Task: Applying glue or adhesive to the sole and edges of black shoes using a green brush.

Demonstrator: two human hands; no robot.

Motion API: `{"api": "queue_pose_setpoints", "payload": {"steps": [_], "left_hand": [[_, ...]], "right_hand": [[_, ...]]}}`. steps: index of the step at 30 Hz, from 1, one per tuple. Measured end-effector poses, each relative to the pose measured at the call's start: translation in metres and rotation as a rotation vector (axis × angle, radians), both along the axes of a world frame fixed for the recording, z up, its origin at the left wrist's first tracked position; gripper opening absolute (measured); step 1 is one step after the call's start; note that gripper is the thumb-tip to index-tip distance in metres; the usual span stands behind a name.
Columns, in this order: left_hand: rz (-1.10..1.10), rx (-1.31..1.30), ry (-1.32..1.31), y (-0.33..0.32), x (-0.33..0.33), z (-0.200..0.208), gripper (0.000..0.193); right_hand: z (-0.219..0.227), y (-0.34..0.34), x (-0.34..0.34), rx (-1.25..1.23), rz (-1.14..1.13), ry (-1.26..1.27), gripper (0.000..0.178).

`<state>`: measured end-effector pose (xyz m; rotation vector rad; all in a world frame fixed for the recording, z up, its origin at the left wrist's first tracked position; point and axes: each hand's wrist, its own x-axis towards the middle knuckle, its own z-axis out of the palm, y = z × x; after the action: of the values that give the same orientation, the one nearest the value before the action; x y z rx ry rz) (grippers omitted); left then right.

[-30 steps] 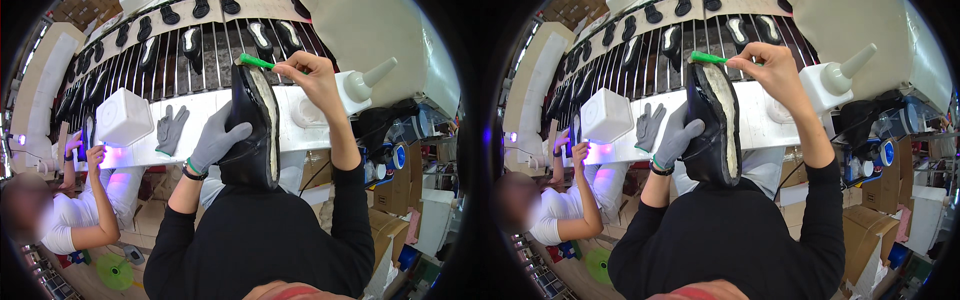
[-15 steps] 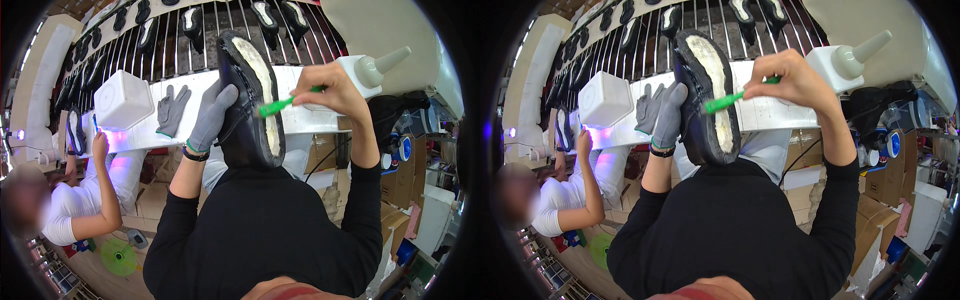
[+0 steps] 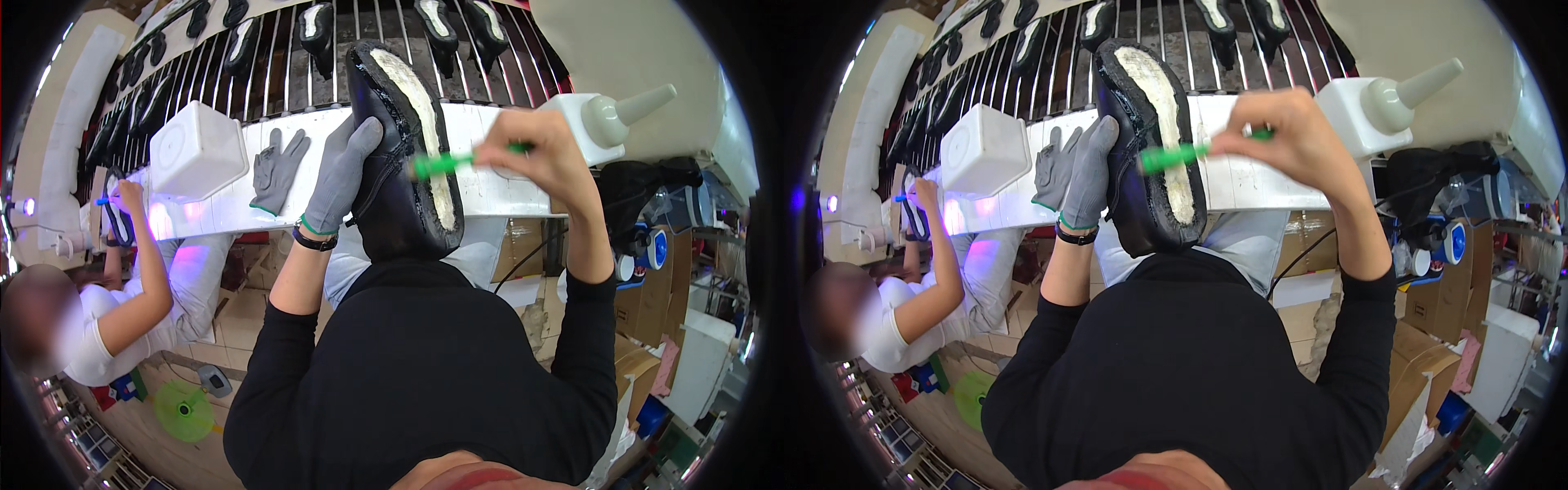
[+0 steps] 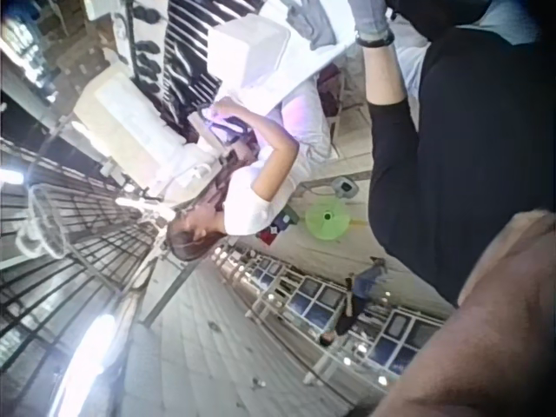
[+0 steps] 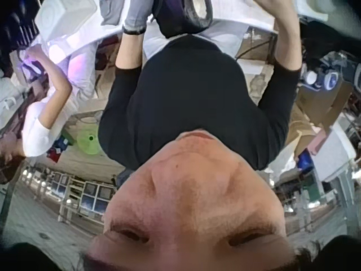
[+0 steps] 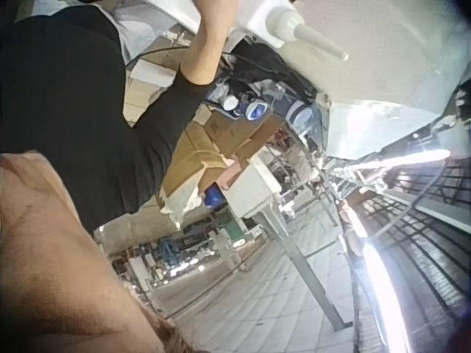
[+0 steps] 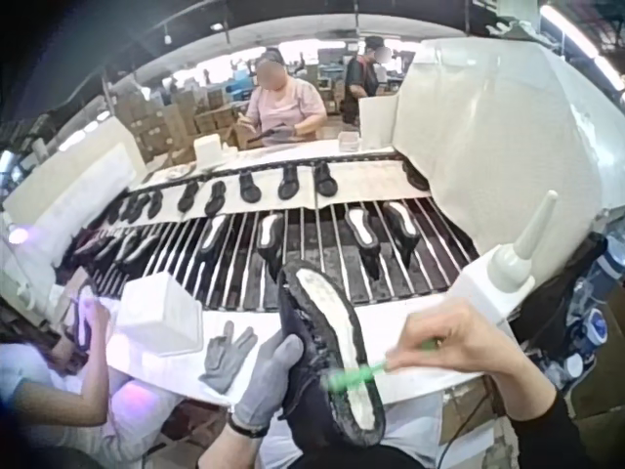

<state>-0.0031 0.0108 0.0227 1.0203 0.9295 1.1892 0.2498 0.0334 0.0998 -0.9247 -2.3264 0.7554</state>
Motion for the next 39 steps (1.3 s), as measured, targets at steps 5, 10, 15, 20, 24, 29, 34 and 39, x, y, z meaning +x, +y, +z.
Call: {"api": "queue_pose_setpoints", "payload": {"steps": [5,10,15,20,24,29,34,39], "left_hand": [[-0.008,-0.044,-0.012,0.002,-0.003,-0.002,0.042],[-0.030,-0.078,-0.013,0.011,-0.002,-0.006,0.045],[-0.037,-0.160,-0.223,0.007,-0.016,-0.010,0.035],[-0.038,-0.086,0.082,0.000,-0.021,0.000,0.050],[0.045,-0.037,0.021,-0.015,-0.023,-0.016,0.051],[0.060,-0.011,0.022,-0.024,-0.024,-0.012,0.060],[0.112,0.025,0.137,-0.033,-0.031,-0.005,0.066],[0.141,0.008,0.097,-0.039,-0.033,-0.007,0.069]], "right_hand": [[0.003,-0.010,0.000,-0.135,0.167,0.059,0.010],[-0.004,0.015,-0.010,-0.076,-0.173,0.087,0.017],[0.000,0.007,-0.015,-0.077,-0.011,-0.029,0.015],[-0.004,0.008,-0.015,-0.187,0.040,-0.035,0.015],[-0.024,0.030,-0.026,-0.340,-0.087,0.082,0.011],[-0.051,0.084,-0.033,-0.246,-0.091,0.223,0.015],[-0.043,0.103,-0.076,-0.204,-0.068,0.267,0.020],[-0.033,0.097,-0.079,-0.231,0.037,0.097,0.025]]}}
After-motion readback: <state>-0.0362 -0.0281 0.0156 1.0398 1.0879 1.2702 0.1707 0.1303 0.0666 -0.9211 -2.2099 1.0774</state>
